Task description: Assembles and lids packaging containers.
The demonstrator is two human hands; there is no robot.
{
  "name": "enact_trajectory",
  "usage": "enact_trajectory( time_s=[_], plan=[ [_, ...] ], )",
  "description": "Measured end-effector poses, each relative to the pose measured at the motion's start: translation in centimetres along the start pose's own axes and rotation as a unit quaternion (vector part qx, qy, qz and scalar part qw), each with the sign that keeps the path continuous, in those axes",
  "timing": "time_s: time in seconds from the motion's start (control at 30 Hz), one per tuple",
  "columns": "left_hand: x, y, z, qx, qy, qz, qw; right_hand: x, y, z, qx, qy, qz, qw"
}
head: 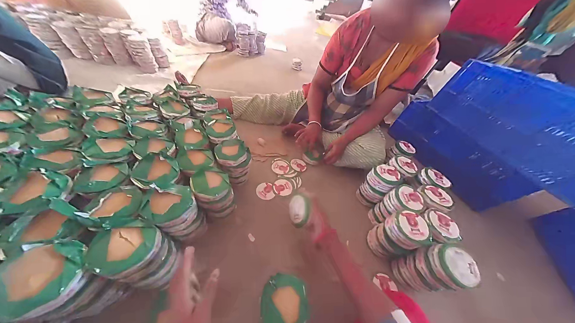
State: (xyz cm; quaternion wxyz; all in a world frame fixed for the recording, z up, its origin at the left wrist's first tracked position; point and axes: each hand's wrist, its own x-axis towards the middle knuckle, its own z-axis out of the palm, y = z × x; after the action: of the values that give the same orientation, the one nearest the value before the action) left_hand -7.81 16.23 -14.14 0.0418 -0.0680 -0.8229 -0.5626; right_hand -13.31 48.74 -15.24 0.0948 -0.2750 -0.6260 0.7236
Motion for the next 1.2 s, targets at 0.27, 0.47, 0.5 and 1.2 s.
enact_trajectory(
  time_s=[0.27, 0.47, 0.5, 1.2],
  plan=[
    [-1.1, -0.4, 1.2, -0.036, 0.027, -0.011, 0.999, -1.2, -3.5, -2.8, 0.184, -0.04, 0.006, 0.982],
    [-2.1, -0.3, 3.1, -0.034, -0.093, 0.095, 0.991, 4.4, 1.4, -2.9, -0.622, 0.072, -0.137, 0.768],
    [-2.5, -0.3, 3.5, -0.039, -0.137, 0.113, 0.983, 5.3, 3.0, -2.8, -0.65, 0.062, -0.106, 0.75],
    [-6.0, -1.5, 6.5, 0.096, -0.144, 0.267, 0.948, -16.9, 2.9, -3.0, -0.264, -0.255, -0.354, 0.86]
  ],
)
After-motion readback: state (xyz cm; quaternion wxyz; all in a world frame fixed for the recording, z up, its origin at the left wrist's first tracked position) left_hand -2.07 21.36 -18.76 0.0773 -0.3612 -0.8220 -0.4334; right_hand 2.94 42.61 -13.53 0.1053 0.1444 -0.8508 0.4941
